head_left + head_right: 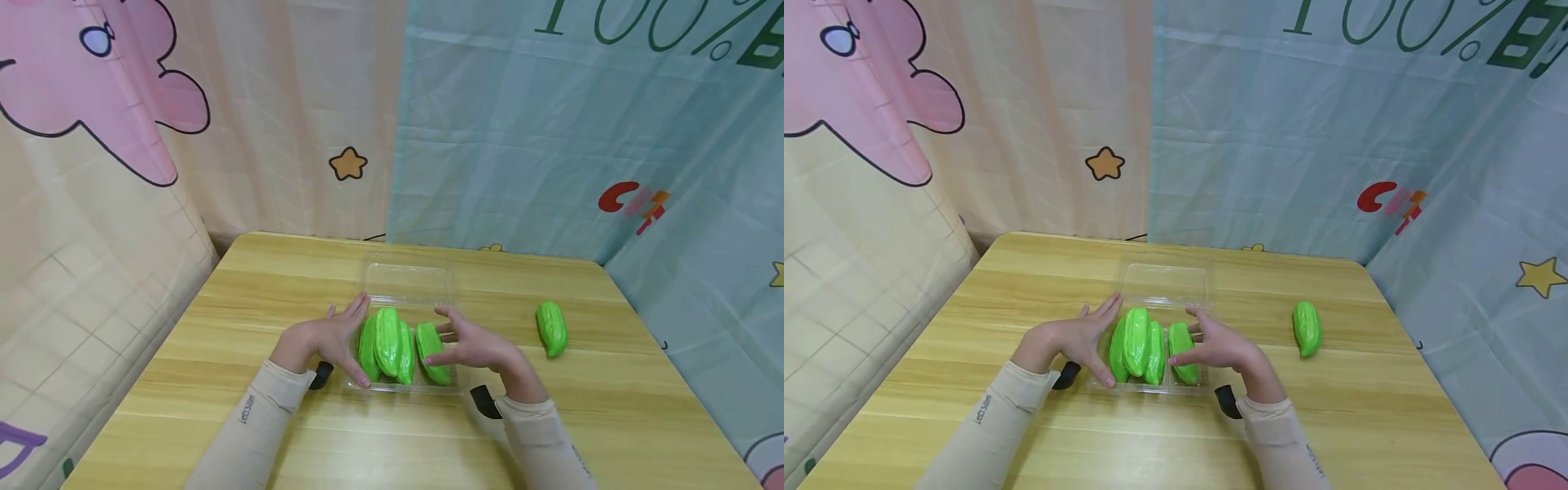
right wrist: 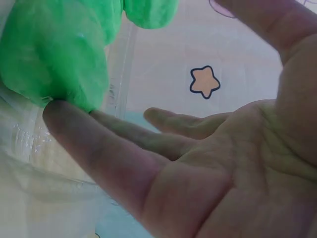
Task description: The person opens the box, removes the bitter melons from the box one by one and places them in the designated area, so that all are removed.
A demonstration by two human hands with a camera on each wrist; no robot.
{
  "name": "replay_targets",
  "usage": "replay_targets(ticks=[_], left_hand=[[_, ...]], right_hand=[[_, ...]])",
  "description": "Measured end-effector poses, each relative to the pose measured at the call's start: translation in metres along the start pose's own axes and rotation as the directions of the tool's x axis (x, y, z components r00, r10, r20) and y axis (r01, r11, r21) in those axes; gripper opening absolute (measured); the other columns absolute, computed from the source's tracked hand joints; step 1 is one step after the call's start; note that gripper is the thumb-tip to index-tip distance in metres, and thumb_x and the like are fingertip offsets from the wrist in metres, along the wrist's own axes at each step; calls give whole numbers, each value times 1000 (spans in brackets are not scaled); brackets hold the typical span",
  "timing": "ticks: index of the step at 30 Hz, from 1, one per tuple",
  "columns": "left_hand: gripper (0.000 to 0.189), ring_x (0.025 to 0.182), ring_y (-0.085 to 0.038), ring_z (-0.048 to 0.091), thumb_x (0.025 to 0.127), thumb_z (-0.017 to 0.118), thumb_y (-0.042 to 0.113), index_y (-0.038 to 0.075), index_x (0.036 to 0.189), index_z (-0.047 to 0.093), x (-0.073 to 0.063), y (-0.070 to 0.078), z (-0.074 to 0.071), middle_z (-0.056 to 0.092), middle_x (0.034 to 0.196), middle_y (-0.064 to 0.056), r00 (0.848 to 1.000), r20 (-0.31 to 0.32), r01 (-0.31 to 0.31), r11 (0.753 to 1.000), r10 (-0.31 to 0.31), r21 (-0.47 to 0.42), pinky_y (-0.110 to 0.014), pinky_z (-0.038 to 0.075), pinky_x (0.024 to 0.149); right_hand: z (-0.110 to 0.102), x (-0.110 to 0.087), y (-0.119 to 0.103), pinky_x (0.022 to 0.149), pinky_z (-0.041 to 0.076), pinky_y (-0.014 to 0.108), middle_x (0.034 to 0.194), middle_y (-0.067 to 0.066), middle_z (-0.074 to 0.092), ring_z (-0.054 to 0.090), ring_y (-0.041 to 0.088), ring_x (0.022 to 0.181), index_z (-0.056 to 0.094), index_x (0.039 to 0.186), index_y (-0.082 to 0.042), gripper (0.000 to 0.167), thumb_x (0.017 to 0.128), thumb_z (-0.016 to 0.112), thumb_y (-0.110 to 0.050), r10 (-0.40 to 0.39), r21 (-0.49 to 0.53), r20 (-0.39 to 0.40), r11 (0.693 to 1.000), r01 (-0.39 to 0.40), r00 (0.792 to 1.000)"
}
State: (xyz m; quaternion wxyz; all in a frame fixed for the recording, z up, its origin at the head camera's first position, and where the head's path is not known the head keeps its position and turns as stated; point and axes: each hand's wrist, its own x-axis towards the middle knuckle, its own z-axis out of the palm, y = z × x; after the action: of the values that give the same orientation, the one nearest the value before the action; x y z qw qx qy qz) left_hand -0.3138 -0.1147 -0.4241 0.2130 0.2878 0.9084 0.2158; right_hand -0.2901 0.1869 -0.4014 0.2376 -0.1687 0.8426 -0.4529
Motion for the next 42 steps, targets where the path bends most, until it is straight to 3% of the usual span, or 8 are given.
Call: replay_targets(ticks=[8,13,17,22,27,35,42], left_hand=[[156,151,-29,-9,59,92,60,5,158,-15,1,0,1,-26,163,-9,1000,1,11,1000,-11,-5,-56,-11,118],[156,151,-29,-10,58,92,60,5,158,-15,1,0,1,-26,163,-9,1000,-3,13,1000,-13,-11,-55,-11,118],[156,151,-29,-10,59,92,61,5,158,-15,1,-1,0,-26,163,-9,1000,-1,15,1000,-15,-2,-55,-11,118],[156,151,-29,-10,59,91,61,3,158,-14,0,0,0,-25,163,-11,1000,-6,24,1000,-24,-1,-55,-11,117],[156,150,-28,-11,59,90,63,5,158,-15,-1,1,1,-25,163,-11,999,-11,37,999,-37,5,-54,-10,118],[156,151,-26,-10,59,91,63,5,158,-14,0,1,3,-23,164,-12,999,-13,36,999,-36,10,-53,-10,118],[154,151,-27,-9,60,91,61,4,158,-14,0,1,4,-23,164,-13,999,-18,32,999,-32,8,-54,-10,118]], right_hand=[[7,5,0,104,44,55,147,30,42,41,46,136,27,153,5,94,84,84,-23,5,-91,-49,996,-9,999],[10,8,2,105,43,54,143,22,51,47,42,132,41,148,6,81,86,82,-25,14,-185,-41,982,-22,999],[13,11,3,104,45,52,141,21,53,49,41,130,41,148,7,76,89,79,-23,23,-243,-25,970,-28,999],[22,17,6,99,49,50,131,24,58,55,40,122,41,142,9,71,88,79,-17,6,-296,-128,954,-44,992],[29,21,7,93,52,48,123,22,62,60,37,115,42,138,8,68,87,80,-14,11,-299,-204,951,-73,979],[26,17,6,89,54,47,120,21,62,61,35,111,42,140,6,68,88,80,-14,25,-282,-187,956,-78,982],[15,6,-1,85,55,46,126,23,57,59,37,111,39,144,2,69,90,77,-17,6,-198,-163,979,-38,987]])
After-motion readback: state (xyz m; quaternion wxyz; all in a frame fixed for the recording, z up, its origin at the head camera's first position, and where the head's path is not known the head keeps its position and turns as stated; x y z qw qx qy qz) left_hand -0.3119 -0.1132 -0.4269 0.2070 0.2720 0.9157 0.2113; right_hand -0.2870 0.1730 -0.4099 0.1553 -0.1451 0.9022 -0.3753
